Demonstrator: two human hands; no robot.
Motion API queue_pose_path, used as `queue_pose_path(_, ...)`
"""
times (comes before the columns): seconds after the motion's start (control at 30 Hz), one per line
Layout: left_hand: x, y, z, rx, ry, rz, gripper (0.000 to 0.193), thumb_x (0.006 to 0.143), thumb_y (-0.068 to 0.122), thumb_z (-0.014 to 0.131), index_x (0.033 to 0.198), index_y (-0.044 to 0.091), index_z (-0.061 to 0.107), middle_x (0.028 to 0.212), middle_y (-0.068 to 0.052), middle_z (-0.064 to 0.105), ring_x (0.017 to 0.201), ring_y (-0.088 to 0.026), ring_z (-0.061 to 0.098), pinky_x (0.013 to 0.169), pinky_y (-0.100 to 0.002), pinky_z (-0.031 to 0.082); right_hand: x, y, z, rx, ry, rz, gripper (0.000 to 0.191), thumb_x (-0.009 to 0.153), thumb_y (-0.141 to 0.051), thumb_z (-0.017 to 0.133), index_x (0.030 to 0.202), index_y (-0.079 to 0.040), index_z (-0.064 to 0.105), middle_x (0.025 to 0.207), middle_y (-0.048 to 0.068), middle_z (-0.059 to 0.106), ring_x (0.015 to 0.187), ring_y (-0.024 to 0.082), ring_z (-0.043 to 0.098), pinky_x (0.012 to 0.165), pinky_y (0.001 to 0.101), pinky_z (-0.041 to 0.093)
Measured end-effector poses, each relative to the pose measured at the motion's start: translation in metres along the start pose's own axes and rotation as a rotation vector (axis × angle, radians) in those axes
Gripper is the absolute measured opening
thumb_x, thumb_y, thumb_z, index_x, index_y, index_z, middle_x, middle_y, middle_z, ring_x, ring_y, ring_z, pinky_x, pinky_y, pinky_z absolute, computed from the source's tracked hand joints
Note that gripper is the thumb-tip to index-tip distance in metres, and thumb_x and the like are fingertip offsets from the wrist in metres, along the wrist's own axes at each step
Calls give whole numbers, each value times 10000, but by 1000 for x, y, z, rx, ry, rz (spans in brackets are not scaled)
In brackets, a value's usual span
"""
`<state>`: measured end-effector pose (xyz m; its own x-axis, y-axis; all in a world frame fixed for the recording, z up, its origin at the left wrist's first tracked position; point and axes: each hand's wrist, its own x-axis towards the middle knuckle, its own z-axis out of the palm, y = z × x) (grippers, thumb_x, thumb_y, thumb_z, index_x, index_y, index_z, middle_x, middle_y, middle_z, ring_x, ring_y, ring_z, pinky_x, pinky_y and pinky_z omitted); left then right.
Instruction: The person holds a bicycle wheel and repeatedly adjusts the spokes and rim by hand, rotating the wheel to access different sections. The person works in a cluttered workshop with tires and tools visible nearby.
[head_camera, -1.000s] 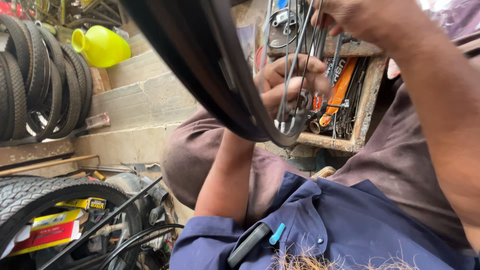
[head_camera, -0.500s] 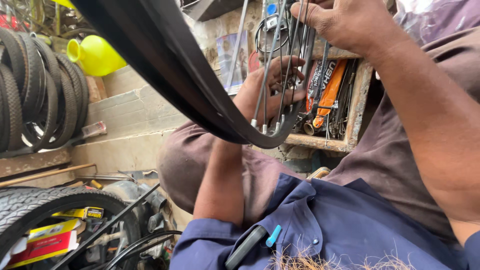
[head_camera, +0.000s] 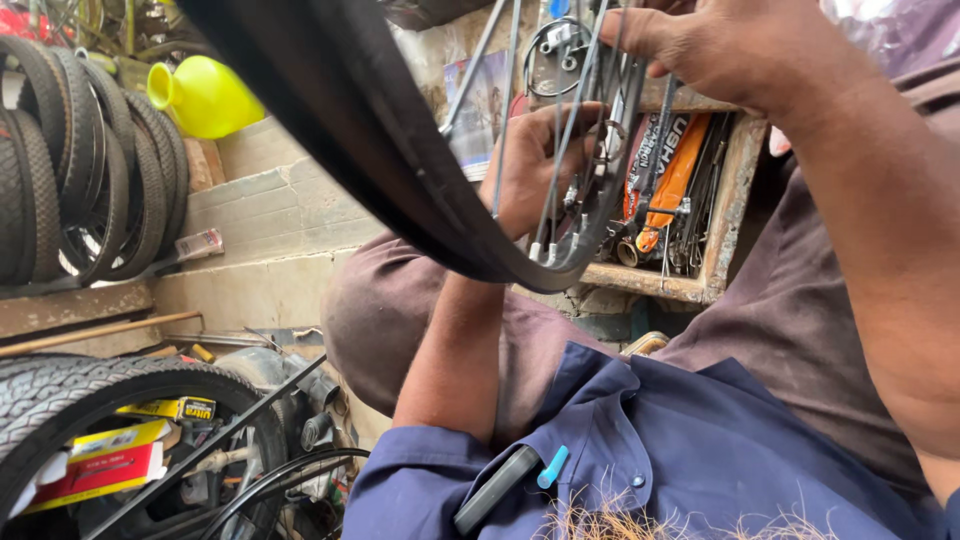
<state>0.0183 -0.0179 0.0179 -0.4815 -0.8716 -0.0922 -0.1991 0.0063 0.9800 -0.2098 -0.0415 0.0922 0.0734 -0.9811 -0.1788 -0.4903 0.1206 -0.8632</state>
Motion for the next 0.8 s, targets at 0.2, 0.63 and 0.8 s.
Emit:
queue_pose_path(0.2,1,4,-10,30,-98,-7,346,1010,121,709,1317,-35,669,1010,-24,730,889,-65,652,785,-239,561,-3,-6,-1,12,22,-15,434,973,-489,756,1106,-75,754,920,60,744,734,161,687,644,322,548)
queue_pose_path(0.63,9,19,17,274,66,-43,500,801,374,857,1053,-17,673,824,-76,727,689,-129,683,602,-271,546,-3,-12,-4,140,-26,-153,270,1019,-231,763,1173,-22,689,946,73,725,771,132,686,648,275,563)
queue_pose_path(0.8,3,11,32,128,183,220,386,846,288,807,1054,4,647,854,-63,707,745,-117,678,660,-265,548,1,-15,-2,144,5,-130,299,1005,-179,763,1233,-17,658,1031,78,733,843,137,697,675,274,572)
